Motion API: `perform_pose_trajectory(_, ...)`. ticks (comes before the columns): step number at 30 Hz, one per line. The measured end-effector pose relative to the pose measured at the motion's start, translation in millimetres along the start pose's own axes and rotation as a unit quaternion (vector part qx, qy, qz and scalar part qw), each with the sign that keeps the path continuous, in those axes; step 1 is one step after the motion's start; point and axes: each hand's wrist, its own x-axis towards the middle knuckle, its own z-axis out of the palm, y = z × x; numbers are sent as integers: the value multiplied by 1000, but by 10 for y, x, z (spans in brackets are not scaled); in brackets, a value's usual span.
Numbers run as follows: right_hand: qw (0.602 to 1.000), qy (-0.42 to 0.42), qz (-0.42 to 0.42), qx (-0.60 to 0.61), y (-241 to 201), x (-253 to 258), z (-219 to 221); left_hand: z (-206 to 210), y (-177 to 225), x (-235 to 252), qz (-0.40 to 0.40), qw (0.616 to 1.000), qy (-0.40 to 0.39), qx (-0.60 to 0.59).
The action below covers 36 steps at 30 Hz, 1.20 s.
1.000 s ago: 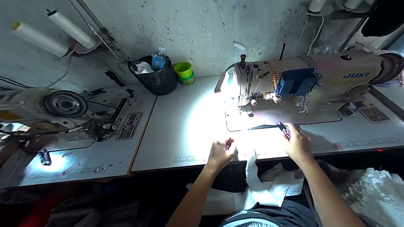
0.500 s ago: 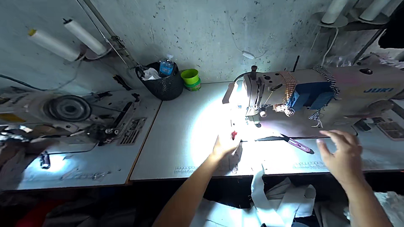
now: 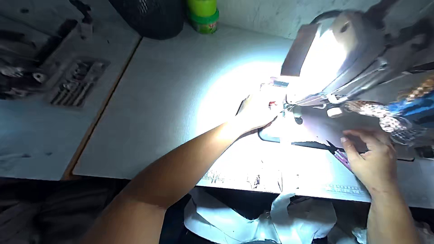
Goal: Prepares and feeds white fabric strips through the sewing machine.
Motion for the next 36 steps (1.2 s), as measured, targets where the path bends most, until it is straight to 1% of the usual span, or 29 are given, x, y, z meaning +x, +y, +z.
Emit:
perform_pose_trajectory(3, 999, -33, -33, 6, -182, 226, 188, 52, -77, -3, 36, 999, 24, -19)
perform_pose_trajectory(7, 996, -89, -4, 0, -488, 569, 381, 50, -57, -14, 53, 998, 23, -15)
perform_pose_trajectory(10, 995, -79, -2, 60, -732, 764, 501, 10, -35, -20, 36, 999, -5, -27)
perform_pose_trajectory(12, 996, -68, 7, 62, -841, 807, 551, 4, -38, -12, 31, 999, -17, -30)
perform_pose_trajectory(18, 996, -58, 13, 64, -704, 763, 675, 45, -55, 18, 30, 999, -37, -24)
perform_pose_trajectory(21, 996, -53, 28, 62, -681, 764, 673, 70, -71, 25, 38, 999, -19, -28)
perform_pose_trajectory(24, 997, -53, 17, 54, -682, 767, 683, 53, -55, 18, 35, 999, -26, -14)
perform_pose_trajectory(27, 996, -50, 5, 73, -671, 777, 713, 46, -55, 15, 34, 999, -24, -16)
perform_pose_trajectory(36, 995, -55, 25, 76, -655, 761, 705, 52, -66, 10, 42, 999, -12, -24)
